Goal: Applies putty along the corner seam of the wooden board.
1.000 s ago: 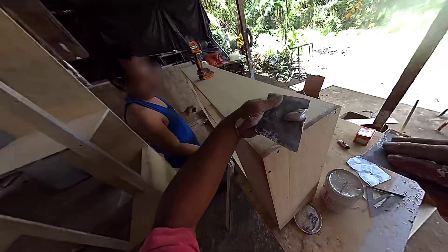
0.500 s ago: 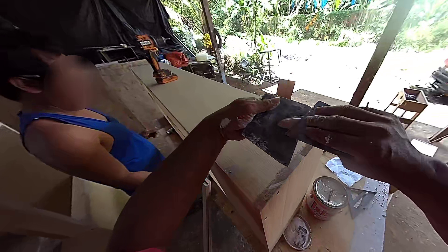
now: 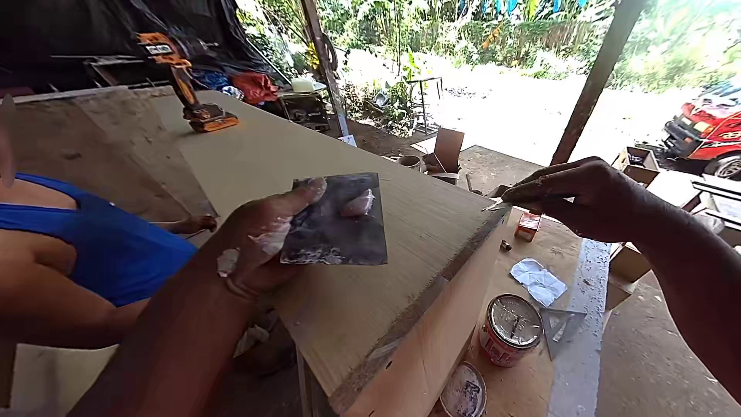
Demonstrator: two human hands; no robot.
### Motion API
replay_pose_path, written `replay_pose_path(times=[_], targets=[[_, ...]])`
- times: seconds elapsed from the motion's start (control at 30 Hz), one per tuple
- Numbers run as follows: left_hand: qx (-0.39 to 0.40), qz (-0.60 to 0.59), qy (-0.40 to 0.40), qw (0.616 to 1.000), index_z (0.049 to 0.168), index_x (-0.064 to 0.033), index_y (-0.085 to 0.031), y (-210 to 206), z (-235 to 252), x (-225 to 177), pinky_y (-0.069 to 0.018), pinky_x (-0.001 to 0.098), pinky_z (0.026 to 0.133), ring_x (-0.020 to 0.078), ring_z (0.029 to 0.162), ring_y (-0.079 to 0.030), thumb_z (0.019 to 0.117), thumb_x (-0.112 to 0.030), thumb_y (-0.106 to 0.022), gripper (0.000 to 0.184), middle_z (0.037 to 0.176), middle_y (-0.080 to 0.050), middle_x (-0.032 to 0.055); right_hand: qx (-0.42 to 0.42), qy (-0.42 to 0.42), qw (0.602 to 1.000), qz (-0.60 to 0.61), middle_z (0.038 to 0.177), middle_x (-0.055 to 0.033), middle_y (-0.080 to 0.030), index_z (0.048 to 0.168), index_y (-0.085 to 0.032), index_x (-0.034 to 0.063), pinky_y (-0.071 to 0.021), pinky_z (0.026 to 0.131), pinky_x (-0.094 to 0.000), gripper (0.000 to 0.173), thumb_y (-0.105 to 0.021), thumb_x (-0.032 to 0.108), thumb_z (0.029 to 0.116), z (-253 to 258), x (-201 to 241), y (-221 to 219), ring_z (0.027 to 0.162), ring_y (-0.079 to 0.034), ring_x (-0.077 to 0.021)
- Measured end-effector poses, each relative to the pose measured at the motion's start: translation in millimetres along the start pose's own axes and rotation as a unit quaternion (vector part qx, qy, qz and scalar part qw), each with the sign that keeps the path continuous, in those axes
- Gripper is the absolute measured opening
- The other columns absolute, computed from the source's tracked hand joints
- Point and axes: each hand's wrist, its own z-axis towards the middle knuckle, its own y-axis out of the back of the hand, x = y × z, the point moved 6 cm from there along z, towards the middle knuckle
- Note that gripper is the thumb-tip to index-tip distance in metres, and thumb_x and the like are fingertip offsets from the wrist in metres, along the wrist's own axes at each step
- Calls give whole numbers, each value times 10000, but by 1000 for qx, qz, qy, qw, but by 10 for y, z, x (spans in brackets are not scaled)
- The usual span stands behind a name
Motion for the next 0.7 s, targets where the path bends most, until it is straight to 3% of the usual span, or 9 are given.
replay_pose_path(times=[0.17,0.27,0.47,0.53,0.6,0.7], targets=[[20,15,-26,999,1136,-176,-700,152,13,51,-617,295,670,96,828,-708,1067,-397,-466,329,984,-723,17,25,1,995,-96,1148,54,-745,1116,-782,173,-610,860,-344,292,-550,132,943,6,30,-31,1024,-701,-69],[12,27,-17,999,1142,-183,-693,168,17,73,-620,295,655,90,826,-711,1063,-413,-473,329,984,-720,13,31,6,992,-125,1154,40,-747,1092,-788,170,-604,870,-354,293,-550,127,926,-17,21,-46,1042,-702,-90],[-44,20,6,999,1058,-182,-676,25,-73,-5,-593,213,577,40,722,-694,1105,-327,-365,346,866,-711,-19,56,1,988,-145,1188,61,-735,1104,-788,197,-601,880,-369,315,-575,111,888,-37,-67,-173,1087,-690,-107],[-13,12,-2,1000,1075,-196,-670,104,-19,51,-606,224,621,37,760,-702,1093,-364,-399,320,899,-718,-30,64,9,987,-149,1191,60,-734,1099,-789,193,-592,881,-378,307,-573,118,893,-74,-62,-175,1097,-682,-121],[58,-16,-17,998,1180,-152,-678,248,73,140,-623,321,695,127,852,-716,1073,-423,-466,360,1009,-714,50,76,11,986,-150,1167,66,-738,1082,-794,192,-596,890,-364,303,-559,121,904,-121,-22,-100,1096,-681,-109],[67,-12,-24,997,1169,-151,-682,238,65,129,-621,313,688,125,843,-713,1081,-422,-442,372,1002,-712,49,71,5,986,-150,1136,64,-748,1055,-796,187,-598,870,-339,304,-540,128,900,-176,44,61,1059,-694,-83]])
